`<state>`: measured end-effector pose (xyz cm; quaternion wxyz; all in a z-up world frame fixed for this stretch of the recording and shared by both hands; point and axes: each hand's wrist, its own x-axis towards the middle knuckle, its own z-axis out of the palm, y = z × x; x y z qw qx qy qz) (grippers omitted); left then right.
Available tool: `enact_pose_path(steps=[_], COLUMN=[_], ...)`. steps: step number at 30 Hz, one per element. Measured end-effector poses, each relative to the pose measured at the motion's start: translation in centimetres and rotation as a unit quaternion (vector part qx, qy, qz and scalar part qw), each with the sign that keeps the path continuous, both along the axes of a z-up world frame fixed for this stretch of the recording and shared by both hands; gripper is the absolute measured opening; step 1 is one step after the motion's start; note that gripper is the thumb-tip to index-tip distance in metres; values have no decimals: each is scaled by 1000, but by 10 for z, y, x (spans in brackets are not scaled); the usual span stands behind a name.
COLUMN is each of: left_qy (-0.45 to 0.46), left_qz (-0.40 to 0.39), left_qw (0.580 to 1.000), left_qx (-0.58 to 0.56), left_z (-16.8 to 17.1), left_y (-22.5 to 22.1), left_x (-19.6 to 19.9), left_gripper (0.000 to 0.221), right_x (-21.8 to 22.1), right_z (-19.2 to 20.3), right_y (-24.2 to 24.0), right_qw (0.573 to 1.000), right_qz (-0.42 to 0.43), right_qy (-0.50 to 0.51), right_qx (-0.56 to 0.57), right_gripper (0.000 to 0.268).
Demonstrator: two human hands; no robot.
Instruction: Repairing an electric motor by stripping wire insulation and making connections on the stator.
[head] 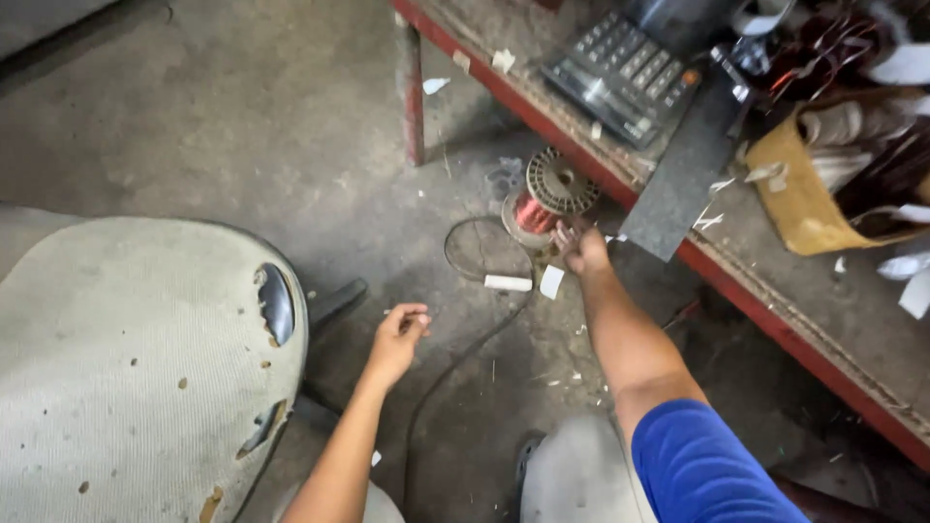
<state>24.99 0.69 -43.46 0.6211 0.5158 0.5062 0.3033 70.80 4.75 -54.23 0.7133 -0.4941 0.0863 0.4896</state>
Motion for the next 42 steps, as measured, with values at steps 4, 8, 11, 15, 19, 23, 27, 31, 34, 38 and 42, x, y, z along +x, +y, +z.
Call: enact_pose_path(steps=[4, 8, 11, 15, 19, 23, 27, 31, 34, 38, 42], left_qy=[15, 27, 32, 29, 14, 2, 14, 72, 123, 215, 90], left_qz=[-31, -40, -46, -61, -74, -85, -93, -75, -54, -77, -49], left_qw=[999, 998, 998, 997, 997, 996, 995, 994, 989, 972, 974], left_qx=[-14, -27, -40, -38, -33, -32, -42, -35, -56, -63, -204], left_z=[16, 16, 42, 52, 33, 10, -1, -48, -35, -50, -41], left_y=[-4, -1, 1, 3, 5, 4, 2, 6, 8, 4, -7], left_x=[1, 9, 18, 27, 37, 48, 59, 65, 65, 68, 77], left_gripper=[21, 22, 23, 22, 23, 23, 24, 30, 51, 55, 49], right_x=[5, -18, -41, -86, -117, -141, -156, -168, -161, -165, -163], right_z=[7, 34, 45, 75, 95, 109, 100, 83, 53, 88, 97], right_y=[4, -1, -5, -22, -41, -81, -130, -166, -184, -186, -170], right_qw=[999, 999, 998, 991, 998, 996, 983, 966, 952, 938, 937], right_qz=[-16, -16, 8, -10, 29, 35, 147, 226, 274, 306, 305], right_qy=[27, 33, 52, 132, 47, 50, 7, -2, -18, -33, -95], right_qx=[34, 36, 42, 20, -42, -58, -109, -122, -134, -159, -141], right_gripper=[21, 15, 21, 23, 23, 22, 22, 22, 25, 66, 24])
